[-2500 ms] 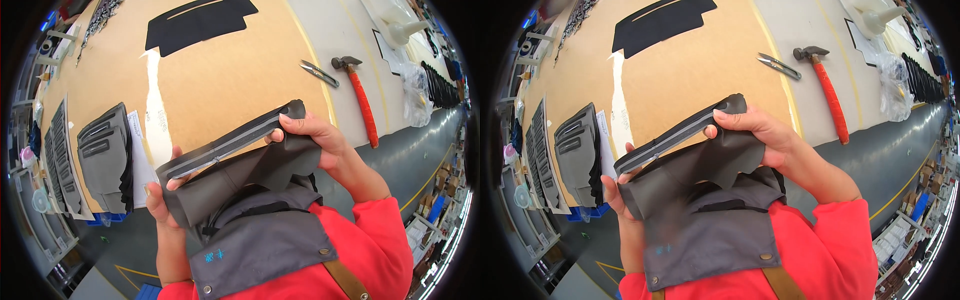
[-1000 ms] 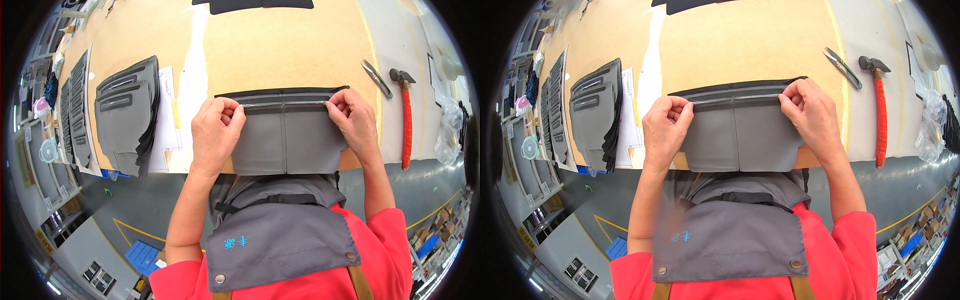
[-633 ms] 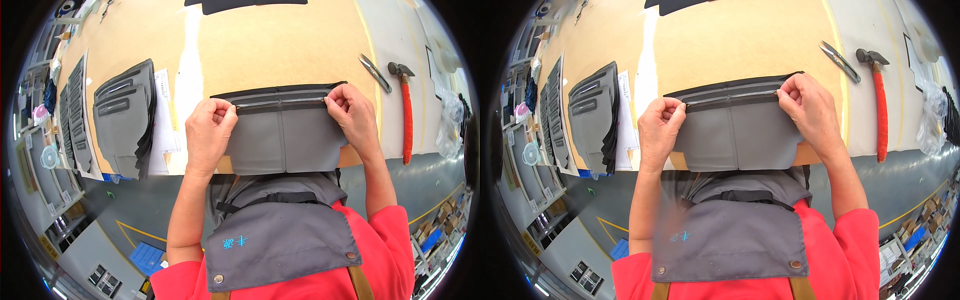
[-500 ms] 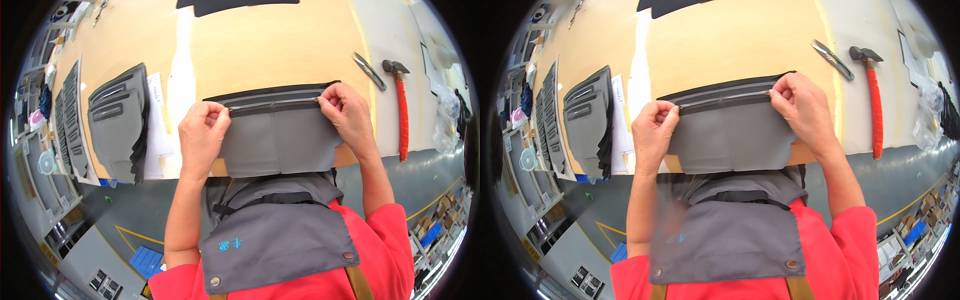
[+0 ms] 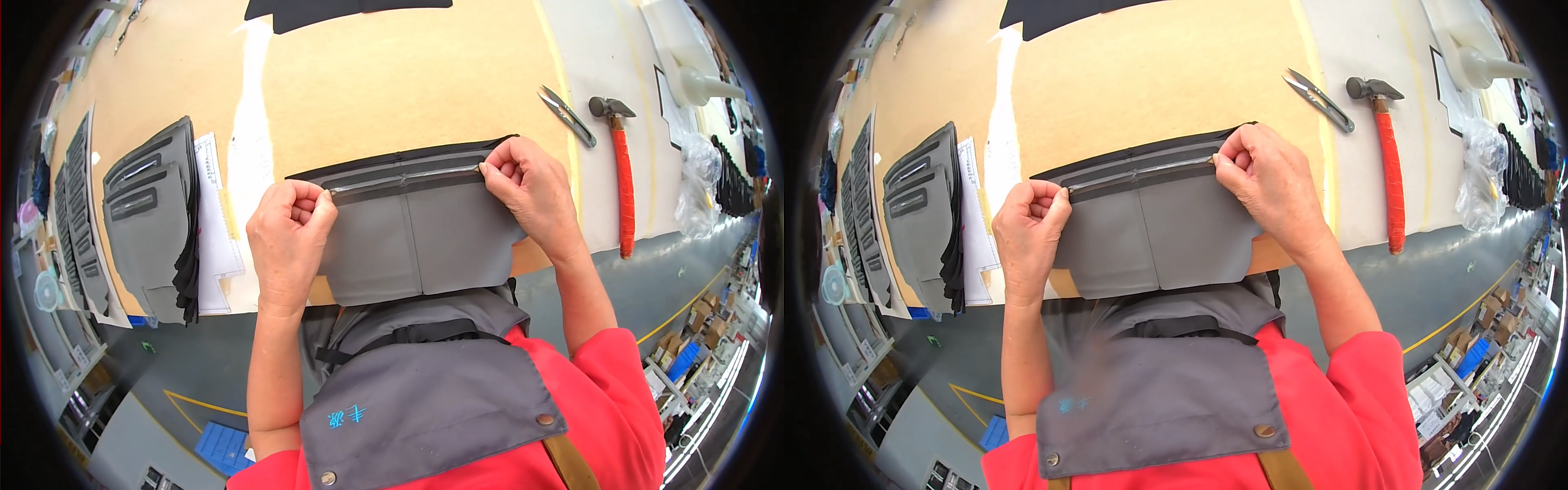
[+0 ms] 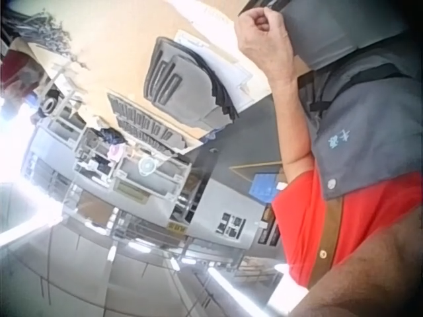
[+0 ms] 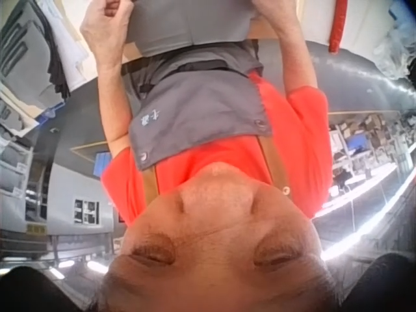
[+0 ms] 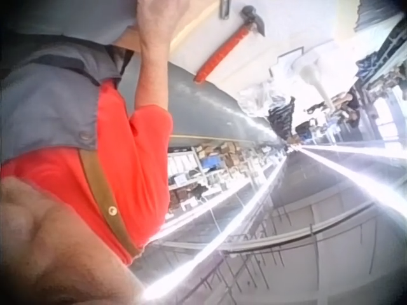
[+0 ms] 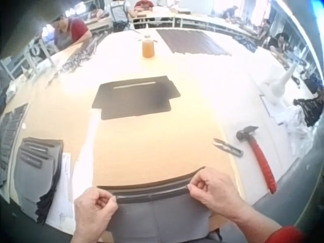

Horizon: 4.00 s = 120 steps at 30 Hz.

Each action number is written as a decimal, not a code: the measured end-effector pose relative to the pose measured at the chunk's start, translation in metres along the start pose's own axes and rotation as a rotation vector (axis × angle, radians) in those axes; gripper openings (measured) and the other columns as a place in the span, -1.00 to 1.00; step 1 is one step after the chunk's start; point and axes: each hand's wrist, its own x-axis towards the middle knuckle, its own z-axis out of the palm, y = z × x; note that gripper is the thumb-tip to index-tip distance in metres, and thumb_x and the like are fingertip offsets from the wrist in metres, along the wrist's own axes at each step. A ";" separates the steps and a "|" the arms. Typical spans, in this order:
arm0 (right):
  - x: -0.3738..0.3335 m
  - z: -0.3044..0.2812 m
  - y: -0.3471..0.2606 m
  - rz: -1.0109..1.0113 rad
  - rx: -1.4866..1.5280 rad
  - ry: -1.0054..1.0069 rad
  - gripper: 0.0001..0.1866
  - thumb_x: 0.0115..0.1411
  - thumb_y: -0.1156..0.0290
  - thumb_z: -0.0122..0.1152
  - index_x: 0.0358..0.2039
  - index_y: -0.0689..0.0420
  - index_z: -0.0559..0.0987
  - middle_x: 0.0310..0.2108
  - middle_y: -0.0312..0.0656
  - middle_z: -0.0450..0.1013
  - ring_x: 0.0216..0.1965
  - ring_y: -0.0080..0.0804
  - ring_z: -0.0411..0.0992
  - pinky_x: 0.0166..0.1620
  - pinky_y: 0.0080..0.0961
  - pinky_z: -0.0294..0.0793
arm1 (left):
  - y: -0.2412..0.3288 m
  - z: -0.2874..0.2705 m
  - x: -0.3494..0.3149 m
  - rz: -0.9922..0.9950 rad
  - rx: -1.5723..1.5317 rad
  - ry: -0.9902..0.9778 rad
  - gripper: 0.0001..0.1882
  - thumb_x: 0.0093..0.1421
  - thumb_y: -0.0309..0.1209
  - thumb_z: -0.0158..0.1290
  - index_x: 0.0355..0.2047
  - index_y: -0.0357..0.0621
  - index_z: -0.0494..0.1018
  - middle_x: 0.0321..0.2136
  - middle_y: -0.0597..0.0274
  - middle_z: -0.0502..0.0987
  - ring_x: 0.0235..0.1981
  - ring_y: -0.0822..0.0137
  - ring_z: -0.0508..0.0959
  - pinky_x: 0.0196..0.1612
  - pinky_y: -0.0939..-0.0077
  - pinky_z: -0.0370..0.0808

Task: Aligning, folding, and hammering leather components for assembly.

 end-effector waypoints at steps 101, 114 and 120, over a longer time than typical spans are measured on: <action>0.032 0.089 -0.015 -1.371 -0.391 -0.025 -0.58 -0.03 0.48 0.26 -0.11 0.38 0.63 -0.28 -0.23 0.38 -0.26 -0.37 0.40 -0.17 -0.48 0.53 | 0.021 -0.030 0.046 -0.329 -0.044 -0.483 -0.74 0.07 -0.48 0.39 -0.45 -0.11 0.45 -0.49 0.31 0.52 -0.41 0.44 0.55 -0.32 0.54 0.48; 0.031 0.091 -0.013 -1.355 -0.402 -0.075 -0.52 -0.03 0.49 0.25 -0.03 0.37 0.59 -0.23 -0.17 0.39 -0.20 -0.28 0.43 -0.12 -0.43 0.57 | 0.015 -0.033 0.051 -0.329 -0.072 -0.537 -0.72 0.07 -0.47 0.40 -0.45 -0.06 0.43 -0.51 0.36 0.51 -0.43 0.47 0.53 -0.32 0.55 0.47; 0.031 0.090 -0.013 -1.350 -0.394 -0.078 -0.52 -0.02 0.49 0.25 -0.03 0.37 0.59 -0.22 -0.17 0.39 -0.21 -0.28 0.42 -0.12 -0.43 0.57 | 0.016 -0.032 0.049 -0.317 -0.051 -0.529 -0.73 0.09 -0.47 0.39 -0.44 -0.06 0.44 -0.52 0.37 0.51 -0.43 0.49 0.52 -0.32 0.57 0.46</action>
